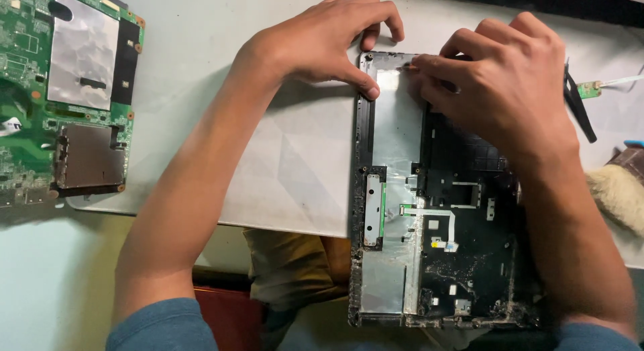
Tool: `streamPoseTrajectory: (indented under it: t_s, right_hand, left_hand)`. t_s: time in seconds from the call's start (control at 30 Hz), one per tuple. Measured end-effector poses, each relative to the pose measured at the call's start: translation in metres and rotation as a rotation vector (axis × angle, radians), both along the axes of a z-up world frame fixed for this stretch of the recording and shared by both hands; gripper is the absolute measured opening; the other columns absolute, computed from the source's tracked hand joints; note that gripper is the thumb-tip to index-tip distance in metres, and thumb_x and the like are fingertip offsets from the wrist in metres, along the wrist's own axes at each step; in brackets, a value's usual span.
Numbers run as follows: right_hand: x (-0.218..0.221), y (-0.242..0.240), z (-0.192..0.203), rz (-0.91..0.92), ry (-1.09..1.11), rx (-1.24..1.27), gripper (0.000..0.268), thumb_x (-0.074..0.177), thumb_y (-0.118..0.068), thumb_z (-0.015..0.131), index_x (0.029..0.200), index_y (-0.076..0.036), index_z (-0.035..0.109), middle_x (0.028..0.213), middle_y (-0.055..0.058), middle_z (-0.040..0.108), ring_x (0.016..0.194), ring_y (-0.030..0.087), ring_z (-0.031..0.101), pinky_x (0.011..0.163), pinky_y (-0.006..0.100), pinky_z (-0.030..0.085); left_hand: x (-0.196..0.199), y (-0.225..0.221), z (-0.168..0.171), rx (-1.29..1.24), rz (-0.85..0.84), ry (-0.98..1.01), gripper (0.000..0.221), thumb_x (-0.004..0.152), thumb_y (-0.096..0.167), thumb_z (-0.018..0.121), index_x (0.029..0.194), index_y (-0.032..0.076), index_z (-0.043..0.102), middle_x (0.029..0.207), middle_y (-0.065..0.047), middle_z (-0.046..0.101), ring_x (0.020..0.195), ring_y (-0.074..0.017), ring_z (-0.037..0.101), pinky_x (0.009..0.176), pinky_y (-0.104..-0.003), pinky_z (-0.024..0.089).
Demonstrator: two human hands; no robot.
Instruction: The person uses a screwdriver to remove screws from the disassembled bottom chassis of a laptop, repositioning the chassis on the bench while working along its edges. They then pick up a brush and sweep dust off the laptop's internal components and frame.
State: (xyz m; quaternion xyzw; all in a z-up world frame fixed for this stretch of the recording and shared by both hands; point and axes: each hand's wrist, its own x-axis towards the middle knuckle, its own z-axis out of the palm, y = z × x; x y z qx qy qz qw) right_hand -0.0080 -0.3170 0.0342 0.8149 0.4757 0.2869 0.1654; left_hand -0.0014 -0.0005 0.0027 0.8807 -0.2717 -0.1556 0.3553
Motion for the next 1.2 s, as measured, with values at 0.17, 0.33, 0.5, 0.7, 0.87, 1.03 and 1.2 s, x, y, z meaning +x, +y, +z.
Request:
streamPoseTrajectory:
  t_s: [0.17, 0.33, 0.5, 0.7, 0.87, 1.03, 1.2]
  right_hand:
    - [-0.002, 0.006, -0.005, 0.029, 0.009, 0.034, 0.009, 0.129, -0.057, 0.092, 0.121, -0.058, 0.089, 0.110, -0.024, 0.084, 0.091, 0.008, 0.076, 0.083, 0.029, 0.047]
    - [0.004, 0.004, -0.013, 0.060, 0.042, 0.061, 0.004, 0.131, -0.058, 0.092, 0.133, -0.054, 0.092, 0.115, -0.019, 0.082, 0.092, 0.012, 0.075, 0.085, 0.031, 0.046]
    - [0.012, -0.005, -0.024, 0.053, 0.126, 0.108, 0.008, 0.130, -0.053, 0.096, 0.137, -0.052, 0.093, 0.119, -0.016, 0.080, 0.093, 0.015, 0.075, 0.087, 0.034, 0.048]
    - [0.014, -0.007, -0.028, 0.087, 0.215, 0.168, 0.010, 0.131, -0.045, 0.101, 0.141, -0.045, 0.098, 0.120, -0.011, 0.081, 0.091, 0.018, 0.076, 0.086, 0.035, 0.050]
    - [0.021, -0.030, -0.017, 0.048, 0.273, 0.147, 0.017, 0.132, -0.039, 0.099, 0.148, -0.038, 0.101, 0.121, -0.009, 0.083, 0.095, 0.018, 0.076, 0.091, 0.037, 0.051]
    - [0.027, -0.045, -0.011, 0.031, 0.397, 0.202, 0.015, 0.129, -0.024, 0.098, 0.143, -0.026, 0.102, 0.120, -0.003, 0.085, 0.096, 0.022, 0.074, 0.091, 0.039, 0.048]
    - [0.029, -0.048, -0.006, 0.068, 0.517, 0.258, 0.006, 0.130, -0.014, 0.099, 0.135, -0.017, 0.100, 0.123, 0.003, 0.085, 0.099, 0.024, 0.073, 0.093, 0.042, 0.047]
  left_hand:
    - [0.000, 0.000, -0.002, -0.003, -0.009, -0.013, 0.074, 0.084, 0.040, 0.114, 0.139, 0.027, 0.066, 0.109, 0.000, 0.064, 0.099, -0.0215, 0.060, 0.085, -0.040, 0.045]
    - [0.002, 0.000, -0.003, -0.022, 0.001, 0.000, 0.074, 0.083, 0.039, 0.113, 0.139, 0.028, 0.068, 0.110, -0.001, 0.066, 0.102, -0.0219, 0.062, 0.087, -0.039, 0.045]
    - [0.003, 0.002, -0.008, -0.042, -0.025, -0.048, 0.075, 0.082, 0.040, 0.115, 0.138, 0.026, 0.067, 0.109, -0.001, 0.066, 0.102, -0.0223, 0.063, 0.091, -0.039, 0.046]
    - [0.002, 0.001, -0.007, -0.029, -0.009, -0.037, 0.074, 0.082, 0.041, 0.115, 0.136, 0.028, 0.066, 0.110, 0.000, 0.066, 0.102, -0.0235, 0.063, 0.093, -0.040, 0.046]
    - [0.003, 0.001, -0.011, -0.014, -0.023, -0.071, 0.075, 0.083, 0.043, 0.116, 0.137, 0.028, 0.066, 0.109, 0.000, 0.066, 0.100, -0.0237, 0.063, 0.096, -0.042, 0.045]
    - [0.000, 0.000, -0.004, 0.007, 0.003, -0.006, 0.070, 0.086, 0.043, 0.112, 0.137, 0.030, 0.064, 0.110, 0.003, 0.064, 0.106, -0.0248, 0.060, 0.100, -0.040, 0.043]
    - [0.001, 0.001, -0.007, -0.009, 0.001, -0.014, 0.070, 0.086, 0.045, 0.112, 0.137, 0.030, 0.065, 0.110, 0.004, 0.064, 0.108, -0.0244, 0.059, 0.101, -0.039, 0.043]
